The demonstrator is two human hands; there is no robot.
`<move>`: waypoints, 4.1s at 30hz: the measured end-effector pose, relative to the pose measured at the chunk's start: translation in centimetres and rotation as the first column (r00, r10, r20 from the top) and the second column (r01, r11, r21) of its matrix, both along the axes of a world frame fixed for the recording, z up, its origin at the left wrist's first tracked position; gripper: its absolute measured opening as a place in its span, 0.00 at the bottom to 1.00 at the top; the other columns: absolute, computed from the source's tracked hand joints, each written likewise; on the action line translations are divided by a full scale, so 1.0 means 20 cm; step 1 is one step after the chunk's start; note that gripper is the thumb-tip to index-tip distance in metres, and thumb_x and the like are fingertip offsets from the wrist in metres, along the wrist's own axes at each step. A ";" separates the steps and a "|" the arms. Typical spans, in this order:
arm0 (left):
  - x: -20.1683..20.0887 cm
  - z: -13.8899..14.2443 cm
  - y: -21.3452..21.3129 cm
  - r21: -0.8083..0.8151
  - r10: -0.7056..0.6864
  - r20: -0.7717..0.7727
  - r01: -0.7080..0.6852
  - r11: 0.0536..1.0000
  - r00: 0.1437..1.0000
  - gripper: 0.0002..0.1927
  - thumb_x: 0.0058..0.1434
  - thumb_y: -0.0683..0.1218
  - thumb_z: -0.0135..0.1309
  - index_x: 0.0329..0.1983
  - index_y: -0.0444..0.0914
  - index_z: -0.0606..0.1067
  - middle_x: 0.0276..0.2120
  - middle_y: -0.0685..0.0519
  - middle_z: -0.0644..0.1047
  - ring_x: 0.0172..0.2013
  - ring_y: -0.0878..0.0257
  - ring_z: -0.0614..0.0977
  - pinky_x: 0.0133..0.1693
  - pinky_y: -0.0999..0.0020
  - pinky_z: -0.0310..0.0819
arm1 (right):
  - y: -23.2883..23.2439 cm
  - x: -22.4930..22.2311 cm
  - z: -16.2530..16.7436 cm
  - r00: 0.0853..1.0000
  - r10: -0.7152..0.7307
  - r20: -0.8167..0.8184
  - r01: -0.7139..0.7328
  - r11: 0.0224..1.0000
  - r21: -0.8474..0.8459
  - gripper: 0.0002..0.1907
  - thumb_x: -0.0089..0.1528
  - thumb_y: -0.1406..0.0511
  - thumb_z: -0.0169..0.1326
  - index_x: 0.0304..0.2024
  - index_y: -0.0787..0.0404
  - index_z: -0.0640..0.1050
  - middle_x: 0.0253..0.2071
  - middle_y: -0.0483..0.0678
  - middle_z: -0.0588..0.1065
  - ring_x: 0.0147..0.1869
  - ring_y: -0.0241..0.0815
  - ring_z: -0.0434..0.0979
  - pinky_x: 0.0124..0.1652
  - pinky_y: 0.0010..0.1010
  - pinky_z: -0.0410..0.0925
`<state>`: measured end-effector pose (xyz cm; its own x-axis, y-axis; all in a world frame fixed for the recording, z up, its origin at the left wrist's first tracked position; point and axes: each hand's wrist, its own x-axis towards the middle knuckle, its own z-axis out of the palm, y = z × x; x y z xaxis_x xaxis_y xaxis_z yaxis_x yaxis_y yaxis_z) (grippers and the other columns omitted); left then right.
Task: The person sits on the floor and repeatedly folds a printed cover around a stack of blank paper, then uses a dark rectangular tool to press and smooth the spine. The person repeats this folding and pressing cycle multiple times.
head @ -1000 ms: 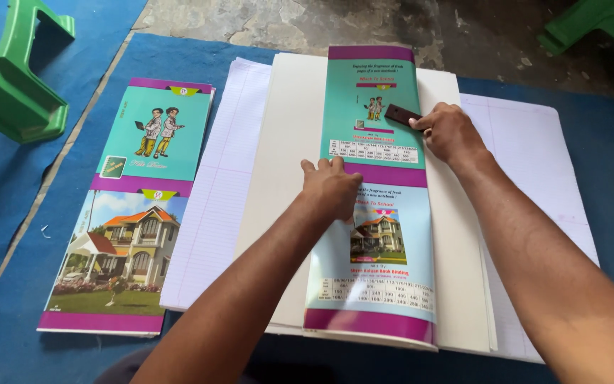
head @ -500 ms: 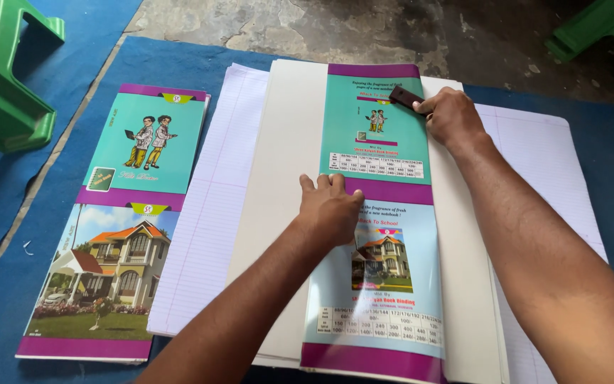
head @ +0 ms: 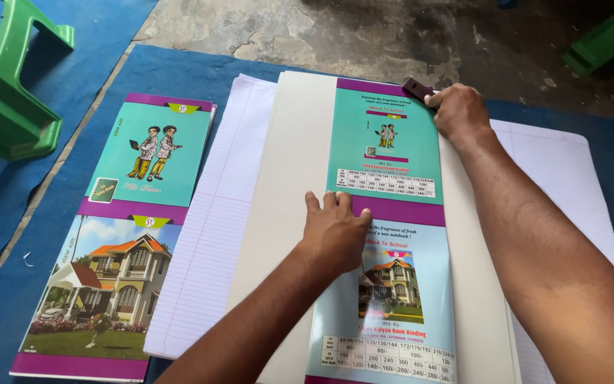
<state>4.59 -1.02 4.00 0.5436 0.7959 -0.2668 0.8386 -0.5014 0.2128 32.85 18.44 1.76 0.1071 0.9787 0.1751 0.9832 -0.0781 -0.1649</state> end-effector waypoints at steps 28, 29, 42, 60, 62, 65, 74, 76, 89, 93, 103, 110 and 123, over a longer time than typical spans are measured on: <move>0.03 -0.04 0.12 -0.038 0.100 -0.032 -0.101 0.994 0.995 0.49 0.48 0.59 0.72 0.73 0.58 0.62 0.71 0.41 0.59 0.73 0.46 0.55 0.67 0.26 0.26 | -0.38 -0.08 0.13 0.993 0.088 -0.074 -0.097 0.987 -0.130 0.25 0.64 0.71 0.53 0.63 0.46 0.75 0.59 0.50 0.76 0.60 0.48 0.76 0.64 0.38 0.64; 0.04 -0.05 0.14 -0.046 0.102 -0.035 -0.103 0.994 0.994 0.49 0.48 0.59 0.72 0.73 0.58 0.62 0.71 0.42 0.59 0.73 0.47 0.55 0.68 0.26 0.27 | -0.39 -0.09 0.13 0.989 0.122 -0.089 -0.131 0.986 -0.103 0.26 0.63 0.72 0.53 0.63 0.47 0.75 0.59 0.50 0.76 0.61 0.48 0.76 0.65 0.37 0.64; 0.03 -0.12 0.22 -0.048 0.130 -0.024 -0.132 0.990 0.991 0.55 0.51 0.63 0.68 0.77 0.49 0.53 0.76 0.44 0.48 0.75 0.51 0.48 0.67 0.26 0.32 | -0.65 -0.13 0.09 0.941 0.336 0.048 -0.330 0.939 -0.101 0.28 0.57 0.74 0.60 0.60 0.52 0.78 0.51 0.52 0.80 0.52 0.48 0.82 0.58 0.34 0.73; 0.10 -0.21 0.34 -0.107 0.116 -0.141 -0.131 0.986 0.983 0.55 0.59 0.66 0.60 0.79 0.47 0.43 0.77 0.41 0.40 0.76 0.48 0.41 0.69 0.32 0.29 | -1.01 -0.14 0.09 0.900 0.435 -0.010 -0.434 0.895 -0.104 0.26 0.58 0.73 0.59 0.59 0.51 0.78 0.52 0.53 0.79 0.54 0.50 0.81 0.57 0.36 0.72; 0.12 -0.22 0.35 -0.094 0.115 -0.163 -0.131 0.987 0.980 0.55 0.60 0.65 0.60 0.80 0.45 0.43 0.77 0.39 0.41 0.76 0.46 0.41 0.69 0.33 0.29 | -1.04 -0.15 0.09 0.895 0.445 -0.037 -0.446 0.890 -0.088 0.26 0.57 0.74 0.59 0.58 0.52 0.78 0.53 0.52 0.79 0.54 0.49 0.81 0.58 0.36 0.72; 0.13 -0.24 0.38 -0.108 0.114 -0.181 -0.135 0.985 0.977 0.55 0.59 0.66 0.59 0.79 0.47 0.42 0.77 0.40 0.40 0.77 0.47 0.40 0.70 0.34 0.28 | -1.09 -0.16 0.10 0.909 0.414 -0.043 -0.416 0.901 -0.125 0.25 0.58 0.73 0.59 0.58 0.51 0.79 0.53 0.52 0.79 0.53 0.50 0.81 0.57 0.36 0.72; 0.17 -0.23 0.40 -0.111 0.150 -0.217 -0.177 0.978 0.965 0.57 0.57 0.62 0.65 0.80 0.49 0.42 0.78 0.42 0.42 0.76 0.47 0.42 0.71 0.41 0.29 | -1.22 -0.22 0.15 0.927 0.374 -0.031 -0.371 0.900 -0.230 0.23 0.60 0.70 0.58 0.58 0.50 0.78 0.51 0.52 0.80 0.48 0.48 0.83 0.53 0.36 0.75; 0.17 -0.23 0.39 -0.098 0.158 -0.208 -0.181 0.979 0.965 0.57 0.57 0.63 0.64 0.80 0.50 0.42 0.78 0.43 0.42 0.77 0.47 0.42 0.71 0.40 0.29 | -1.25 -0.23 0.17 0.927 0.374 -0.026 -0.368 0.894 -0.254 0.21 0.61 0.69 0.57 0.57 0.49 0.78 0.50 0.52 0.80 0.48 0.48 0.84 0.52 0.35 0.75; 0.16 -0.25 0.40 -0.071 0.175 -0.183 -0.191 0.979 0.967 0.53 0.60 0.59 0.63 0.80 0.49 0.43 0.77 0.41 0.43 0.76 0.46 0.44 0.69 0.32 0.30 | -1.46 -0.24 0.16 0.905 0.424 -0.038 -0.418 0.870 -0.262 0.18 0.63 0.67 0.54 0.56 0.50 0.79 0.41 0.58 0.82 0.40 0.50 0.84 0.46 0.38 0.76; 0.16 -0.23 0.40 -0.099 0.174 -0.196 -0.196 0.976 0.965 0.56 0.57 0.64 0.63 0.80 0.51 0.43 0.78 0.42 0.42 0.77 0.48 0.43 0.69 0.33 0.29 | -1.52 -0.23 0.13 0.880 0.476 -0.002 -0.465 0.860 -0.212 0.19 0.62 0.70 0.53 0.55 0.52 0.80 0.41 0.59 0.81 0.41 0.52 0.83 0.46 0.40 0.76; 0.14 -0.24 0.40 -0.088 0.171 -0.155 -0.186 0.978 0.973 0.55 0.57 0.63 0.63 0.80 0.51 0.44 0.78 0.42 0.42 0.77 0.49 0.42 0.68 0.29 0.30 | -1.69 -0.24 0.09 0.858 0.514 0.026 -0.497 0.840 -0.217 0.19 0.62 0.72 0.51 0.54 0.53 0.80 0.48 0.55 0.81 0.43 0.49 0.83 0.48 0.38 0.76; 0.11 -0.27 0.40 -0.100 0.208 -0.090 -0.217 0.971 0.974 0.54 0.56 0.64 0.64 0.79 0.55 0.46 0.78 0.46 0.41 0.77 0.54 0.42 0.68 0.28 0.31 | -1.81 -0.25 0.08 0.847 0.529 0.052 -0.503 0.829 -0.245 0.19 0.61 0.70 0.53 0.55 0.57 0.79 0.53 0.53 0.79 0.47 0.49 0.81 0.49 0.37 0.75; 0.06 -0.30 0.41 -0.147 0.224 -0.003 -0.222 0.964 0.975 0.53 0.56 0.65 0.62 0.79 0.58 0.45 0.79 0.51 0.36 0.77 0.59 0.38 0.68 0.27 0.33 | -1.89 -0.25 0.07 0.839 0.544 0.020 -0.526 0.818 -0.233 0.20 0.60 0.71 0.52 0.54 0.55 0.80 0.53 0.53 0.79 0.52 0.50 0.80 0.52 0.37 0.74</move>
<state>5.77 7.09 -1.92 0.3609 0.8505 -0.3826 0.9224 -0.2649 0.2812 27.75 -19.44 3.21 -0.4497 0.8915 -0.0553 0.8891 0.4409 -0.1225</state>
